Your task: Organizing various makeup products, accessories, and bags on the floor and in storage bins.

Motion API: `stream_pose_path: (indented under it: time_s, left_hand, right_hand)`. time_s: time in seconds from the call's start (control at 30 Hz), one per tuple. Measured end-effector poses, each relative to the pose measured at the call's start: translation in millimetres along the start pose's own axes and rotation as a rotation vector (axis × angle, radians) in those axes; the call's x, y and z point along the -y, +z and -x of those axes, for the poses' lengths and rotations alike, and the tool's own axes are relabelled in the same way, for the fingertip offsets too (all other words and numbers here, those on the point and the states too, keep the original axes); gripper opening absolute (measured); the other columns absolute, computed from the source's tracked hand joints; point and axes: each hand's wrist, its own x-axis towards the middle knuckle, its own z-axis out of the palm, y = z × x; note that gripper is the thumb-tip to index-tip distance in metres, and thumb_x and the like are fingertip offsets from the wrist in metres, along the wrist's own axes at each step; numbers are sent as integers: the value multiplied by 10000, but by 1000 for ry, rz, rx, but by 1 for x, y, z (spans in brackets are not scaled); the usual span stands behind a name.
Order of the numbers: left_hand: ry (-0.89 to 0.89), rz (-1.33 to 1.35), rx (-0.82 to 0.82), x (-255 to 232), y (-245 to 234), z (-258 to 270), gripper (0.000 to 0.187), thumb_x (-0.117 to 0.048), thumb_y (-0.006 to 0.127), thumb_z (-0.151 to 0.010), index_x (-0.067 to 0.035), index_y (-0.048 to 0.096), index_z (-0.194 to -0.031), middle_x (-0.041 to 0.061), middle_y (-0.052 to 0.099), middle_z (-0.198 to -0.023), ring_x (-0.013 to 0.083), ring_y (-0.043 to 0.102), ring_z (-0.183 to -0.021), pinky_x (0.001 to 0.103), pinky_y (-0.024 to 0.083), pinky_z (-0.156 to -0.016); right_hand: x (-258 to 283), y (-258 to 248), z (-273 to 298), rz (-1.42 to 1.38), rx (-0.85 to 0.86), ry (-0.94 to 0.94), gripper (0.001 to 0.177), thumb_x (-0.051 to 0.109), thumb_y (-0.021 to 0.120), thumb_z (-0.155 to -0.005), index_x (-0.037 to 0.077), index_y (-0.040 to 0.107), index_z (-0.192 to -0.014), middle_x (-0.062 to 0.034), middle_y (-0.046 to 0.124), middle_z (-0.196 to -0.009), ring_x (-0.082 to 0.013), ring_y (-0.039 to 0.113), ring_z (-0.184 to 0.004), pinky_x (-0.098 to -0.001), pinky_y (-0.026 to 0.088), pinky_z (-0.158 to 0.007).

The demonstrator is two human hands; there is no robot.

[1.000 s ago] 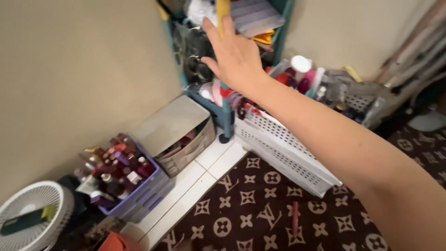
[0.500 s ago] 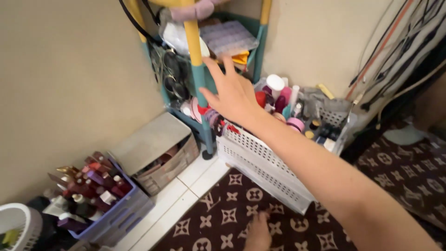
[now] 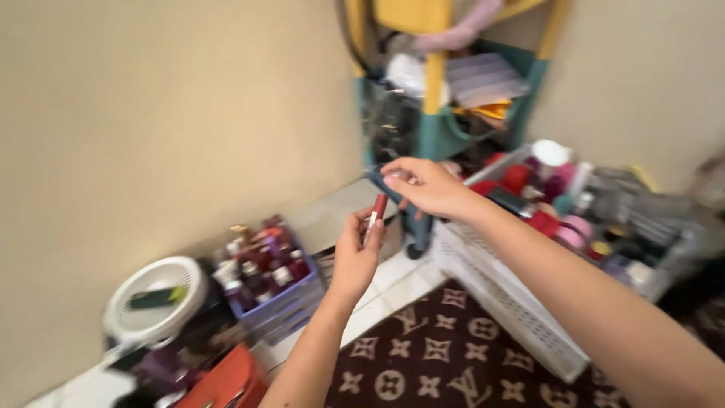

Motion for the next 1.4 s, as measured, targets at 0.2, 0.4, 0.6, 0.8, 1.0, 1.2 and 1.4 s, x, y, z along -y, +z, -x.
stream_pose_path:
  time_s: [0.2, 0.4, 0.6, 0.8, 1.0, 1.2, 1.4]
  left_hand:
    - [-3, 188, -189, -60, -98, 31, 425, -161, 544, -1021, -95, 454, -1431, 33, 697, -1185, 75, 623, -984, 241, 498, -793]
    - [-95, 540, -333, -102, -183, 52, 336, -204, 540, -1010, -60, 536, -1314, 3, 707, -1209, 160, 685, -954, 307, 548, -818]
    - [-130, 579, -364, -85, -234, 63, 337, -311, 572, -1008, -165, 628, -1307, -2, 704, -1135, 103, 621, -988, 309, 464, -842]
    - [-290, 463, -454, -77, -265, 62, 519, -350, 610, -960, -142, 500, -1423, -12, 622, -1439, 166, 515, -1326, 420, 402, -1022]
    - [-308, 791, -708, -37, -327, 56, 704, -327, 629, -923, -200, 315, -1540, 59, 354, -1642, 239, 254, -1540, 555, 261, -1194]
    - [-320, 873, -706, 9, -341, 49, 721, -350, 609, -907, -165, 360, -1558, 78, 341, -1649, 219, 245, -1543, 553, 251, -1190]
    - [-409, 782, -668, 65, -331, 41, 620, -422, 523, -990, -101, 508, -1521, 81, 332, -1619, 206, 207, -1531, 546, 214, -1199]
  right_hand:
    - [65, 90, -12, -290, 347, 201, 592, 156, 577, -951, 153, 384, -1511, -95, 644, -1232, -178, 739, -925, -340, 620, -678]
    - [121, 190, -16, -490, 445, 36, 696, 50, 677, -885, 88, 381, -1514, -102, 673, -1190, -169, 720, -940, -316, 633, -685]
    - [149, 245, -26, -524, 348, 52, 425, 44, 735, -887, 5, 522, -1252, -133, 722, -998, -180, 716, -814, -308, 593, -629]
    - [121, 270, -44, -512, 293, 3, 238, 95, 684, -944, -2, 646, -1158, -89, 745, -938, -137, 698, -742, -282, 576, -578]
    - [62, 282, -89, -301, -21, 8, 181, 138, 714, -965, -9, 724, -1070, -80, 737, -841, -123, 660, -670, -268, 517, -557]
    - [47, 315, -109, 171, -154, -146, 182, 171, 770, -906, 12, 755, -992, -133, 743, -792, -190, 708, -672, -343, 544, -628]
    - [18, 352, -131, 316, -156, -296, 179, 140, 777, -872, -12, 751, -963, -221, 711, -827, -376, 710, -753, -439, 553, -698]
